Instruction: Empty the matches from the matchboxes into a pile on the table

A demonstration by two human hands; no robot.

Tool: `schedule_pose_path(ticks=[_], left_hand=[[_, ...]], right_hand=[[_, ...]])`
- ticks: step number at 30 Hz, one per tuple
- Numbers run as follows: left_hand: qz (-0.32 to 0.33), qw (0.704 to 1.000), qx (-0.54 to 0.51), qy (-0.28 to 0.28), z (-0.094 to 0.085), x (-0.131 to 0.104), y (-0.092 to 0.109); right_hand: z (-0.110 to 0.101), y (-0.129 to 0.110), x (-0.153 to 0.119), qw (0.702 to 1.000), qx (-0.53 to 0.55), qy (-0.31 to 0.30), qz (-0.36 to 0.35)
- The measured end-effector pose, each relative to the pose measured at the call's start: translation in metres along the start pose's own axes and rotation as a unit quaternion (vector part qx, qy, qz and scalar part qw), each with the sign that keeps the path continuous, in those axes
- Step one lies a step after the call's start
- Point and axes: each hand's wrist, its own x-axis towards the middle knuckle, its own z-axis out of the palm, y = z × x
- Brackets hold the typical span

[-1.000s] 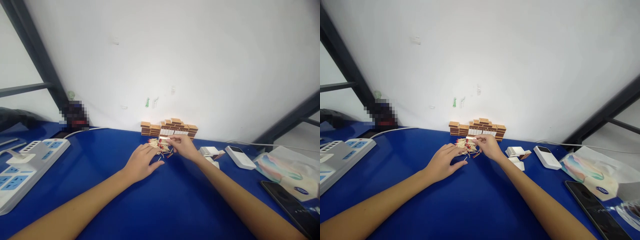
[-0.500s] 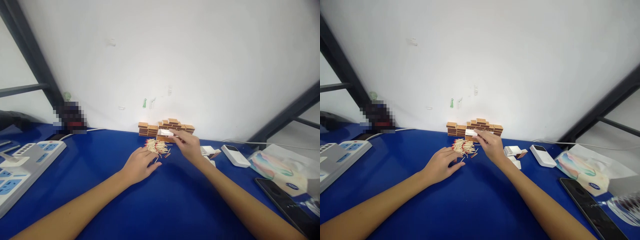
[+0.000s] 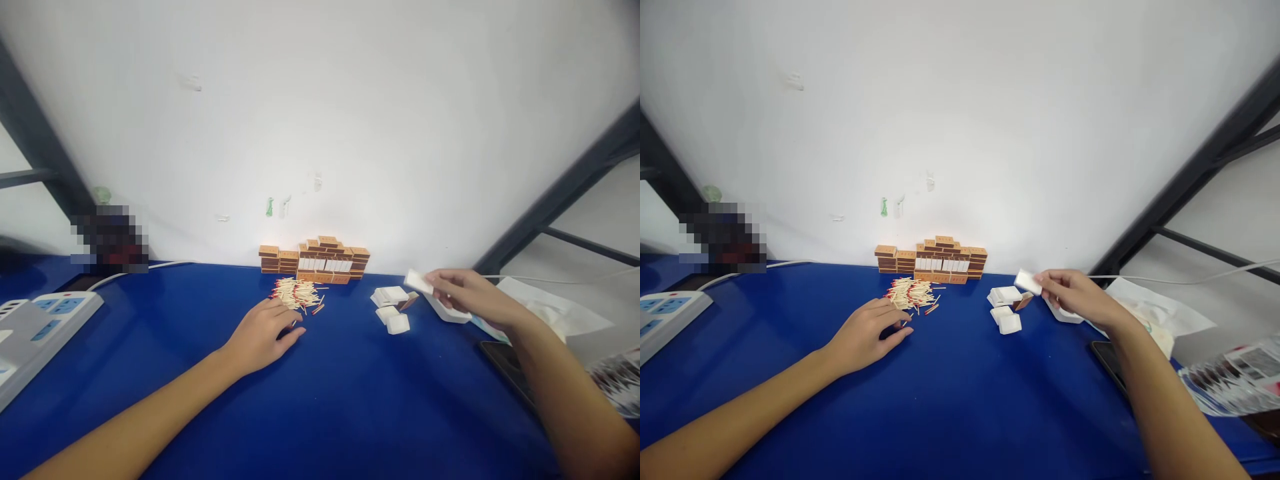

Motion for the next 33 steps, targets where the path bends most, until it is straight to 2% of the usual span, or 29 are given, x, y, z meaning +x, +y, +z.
schedule_pose_path(ticks=[6, 12, 16, 19, 22, 25, 27, 30, 33], left_hand=[[-0.004, 1.000, -0.006, -0.003, -0.001, 0.001, -0.001], [-0.008, 1.000, -0.014, 0.006, -0.001, 0.001, -0.002], [-0.008, 1.000, -0.018, 0.002, 0.000, 0.001, -0.002], [-0.010, 1.000, -0.018, -0.003, 0.000, 0.001, -0.001], [-0.006, 1.000, -0.018, -0.002, -0.001, 0.001, 0.000], [0.000, 1.000, -0.018, 0.004, -0.002, 0.001, 0.002], [0.002, 1.000, -0.017, 0.004, -0.002, 0.001, 0.003], [0.002, 1.000, -0.012, 0.008, 0.000, 0.000, 0.001], [0.005, 1.000, -0.010, 0.019, 0.001, -0.001, 0.000]], right_hand=[[0.019, 0.005, -0.040, 0.998, -0.027, -0.056, 0.000], [0.011, 0.014, -0.041, 0.997, -0.013, -0.074, 0.001], [0.016, 0.017, -0.037, 0.994, -0.011, -0.105, -0.020], [0.020, 0.023, -0.031, 0.998, -0.015, -0.053, -0.039], [0.019, 0.036, -0.019, 0.997, -0.054, 0.045, -0.043], [0.020, 0.048, -0.006, 0.981, -0.126, 0.134, -0.057], [0.023, 0.053, 0.001, 0.979, -0.144, 0.115, -0.083], [0.023, 0.055, 0.007, 0.984, -0.136, 0.035, -0.106], [0.015, 0.050, 0.012, 0.991, -0.104, 0.042, -0.076]])
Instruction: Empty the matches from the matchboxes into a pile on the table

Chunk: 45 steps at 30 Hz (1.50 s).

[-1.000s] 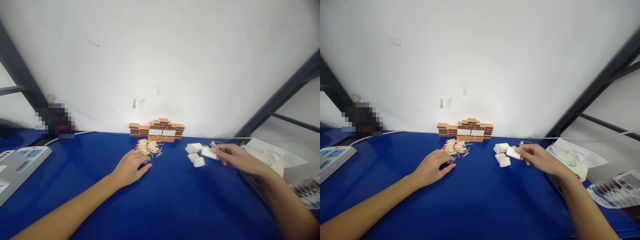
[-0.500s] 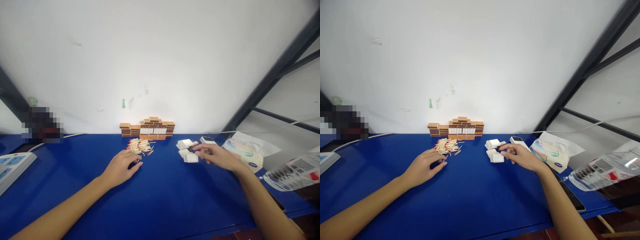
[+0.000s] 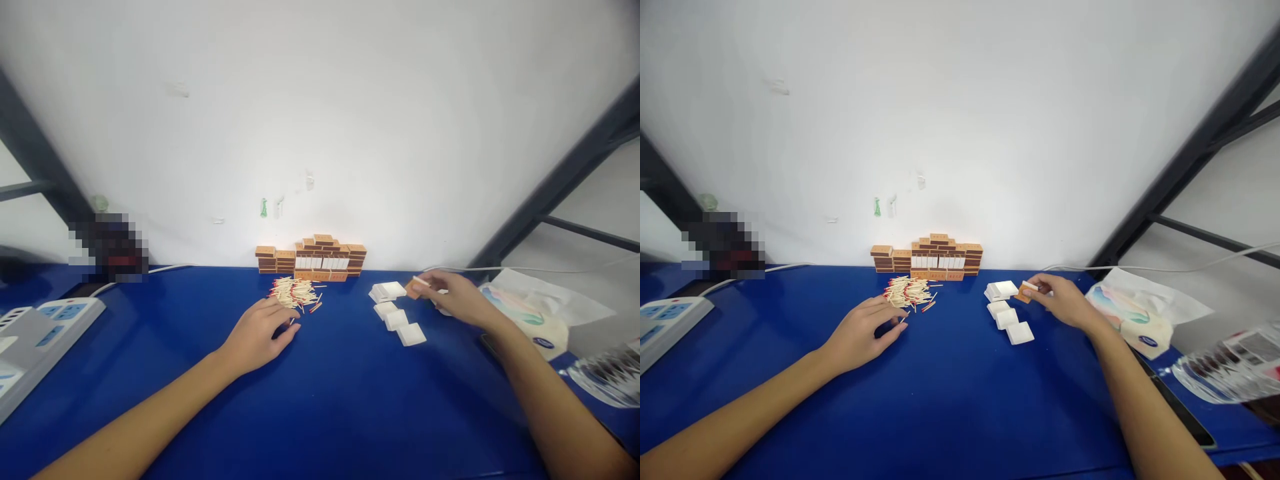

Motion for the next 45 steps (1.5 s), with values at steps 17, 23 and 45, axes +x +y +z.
schedule_pose_path(ticks=[17, 23, 45], left_hand=[[0.008, 1.000, 0.006, 0.000, -0.001, -0.002, 0.000], [0.025, 1.000, 0.011, -0.002, 0.001, -0.003, 0.002], [0.004, 1.000, 0.026, -0.009, -0.004, -0.001, 0.001]], right_hand=[[0.041, -0.028, 0.086, 0.937, 0.307, 0.000, 0.169], [0.044, -0.027, 0.089, 0.941, 0.290, -0.030, 0.174], [0.056, -0.010, 0.092, 0.989, 0.073, 0.003, 0.127]])
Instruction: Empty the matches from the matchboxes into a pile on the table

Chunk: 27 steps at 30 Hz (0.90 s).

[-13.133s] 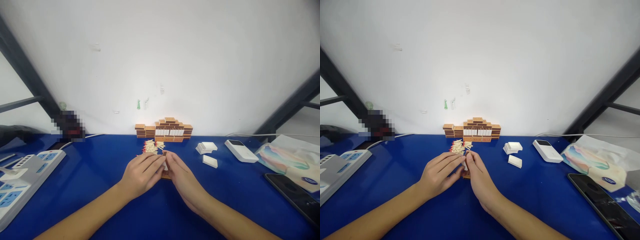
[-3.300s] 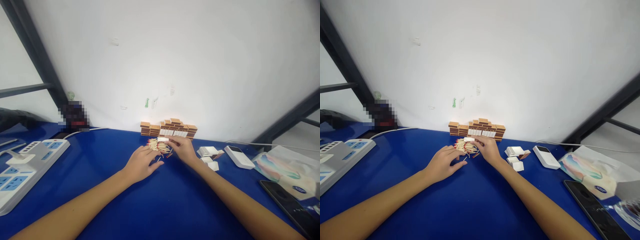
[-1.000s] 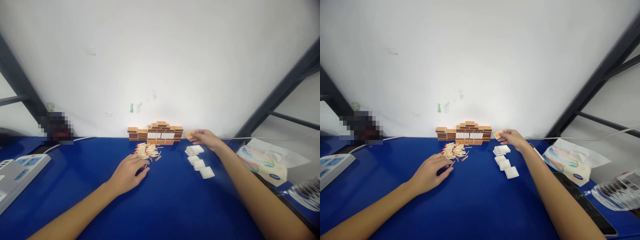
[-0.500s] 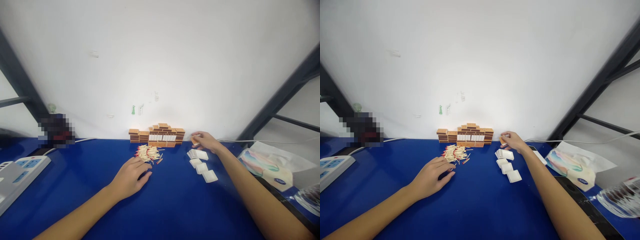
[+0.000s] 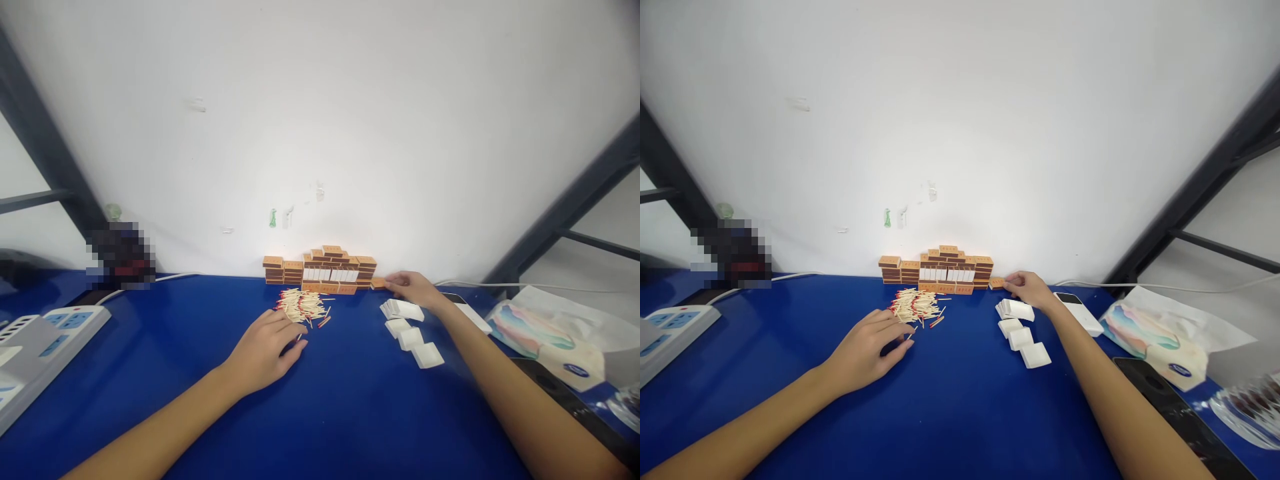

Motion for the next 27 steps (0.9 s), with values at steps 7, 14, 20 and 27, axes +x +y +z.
schedule_pose_path(ticks=[7, 14, 20, 27], left_hand=[[-0.001, 1.000, 0.027, 0.006, -0.001, 0.000, -0.004], [-0.001, 0.998, 0.065, 0.022, -0.005, 0.001, -0.013], [0.004, 0.998, 0.058, 0.009, -0.002, -0.004, -0.014], [0.053, 0.996, 0.072, -0.004, 0.002, -0.006, -0.003]], right_hand=[[-0.009, -0.015, -0.009, 0.972, -0.194, 0.123, -0.045], [0.042, -0.122, -0.057, 0.895, -0.218, 0.060, -0.385], [0.152, -0.207, -0.054, 0.767, -0.388, 0.057, -0.507], [0.187, -0.219, -0.025, 0.690, -0.479, 0.071, -0.537]])
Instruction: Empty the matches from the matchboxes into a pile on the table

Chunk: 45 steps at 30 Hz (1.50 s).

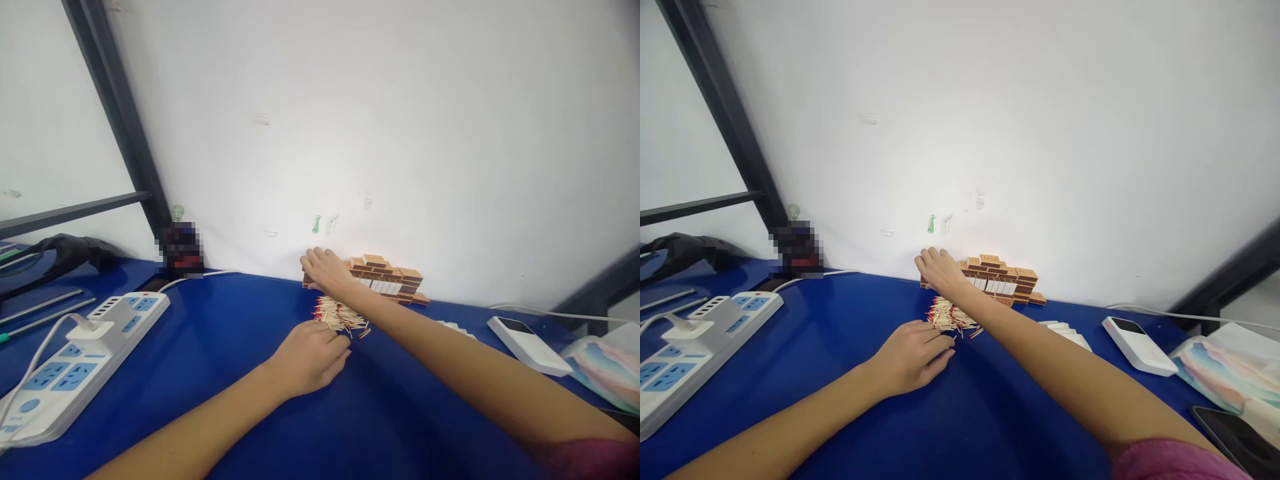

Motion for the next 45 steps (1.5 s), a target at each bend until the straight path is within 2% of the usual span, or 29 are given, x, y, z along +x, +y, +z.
schedule_pose_path(ticks=[5, 12, 14, 16, 18, 21, 23, 25, 27, 30, 34, 37, 39, 42, 45], left_hand=[[0.010, 1.000, 0.016, -0.004, 0.002, 0.001, -0.003], [0.012, 1.000, 0.012, 0.004, 0.004, -0.001, -0.005], [0.007, 1.000, 0.008, 0.014, 0.003, -0.001, -0.005], [-0.008, 0.999, 0.008, 0.048, 0.001, 0.000, -0.007], [-0.038, 0.993, 0.013, 0.114, -0.005, 0.002, -0.007], [-0.094, 0.969, 0.006, 0.227, -0.017, 0.005, -0.006], [-0.106, 0.957, -0.009, 0.268, -0.023, 0.007, -0.005], [-0.094, 0.955, -0.011, 0.281, -0.024, 0.008, -0.003], [-0.079, 0.960, -0.005, 0.268, -0.020, 0.008, -0.002], [-0.056, 0.967, -0.005, 0.249, -0.012, 0.009, -0.001], [-0.075, 0.981, -0.023, 0.176, -0.014, 0.013, 0.004], [-0.101, 0.989, -0.069, 0.081, -0.023, 0.018, 0.013], [-0.105, 0.988, -0.109, 0.035, -0.028, 0.023, 0.020], [-0.098, 0.983, -0.156, 0.006, -0.028, 0.032, 0.027], [-0.097, 0.977, -0.188, 0.007, -0.024, 0.043, 0.026]], right_hand=[[-0.004, 0.005, -0.003, 1.000, -0.008, 0.018, -0.016], [-0.001, -0.008, 0.002, 0.999, -0.036, 0.026, -0.011], [-0.011, -0.011, 0.001, 0.999, -0.032, 0.022, -0.005], [-0.030, -0.012, -0.010, 0.999, -0.015, 0.030, 0.012], [-0.055, -0.012, -0.037, 0.998, 0.018, 0.052, 0.042], [-0.081, -0.017, -0.106, 0.987, 0.094, 0.083, 0.103], [-0.081, -0.025, -0.158, 0.975, 0.121, 0.119, 0.144], [-0.070, -0.036, -0.202, 0.964, 0.141, 0.124, 0.188], [-0.057, -0.046, -0.230, 0.963, 0.166, 0.113, 0.181], [-0.052, -0.047, -0.244, 0.958, 0.224, 0.093, 0.152], [-0.069, -0.018, -0.235, 0.917, 0.340, 0.063, 0.197], [-0.078, 0.007, -0.225, 0.878, 0.451, -0.032, 0.157], [-0.079, 0.017, -0.218, 0.860, 0.488, -0.062, 0.137], [-0.078, 0.021, -0.206, 0.854, 0.502, -0.036, 0.131], [-0.077, 0.020, -0.192, 0.863, 0.493, -0.001, 0.113]])
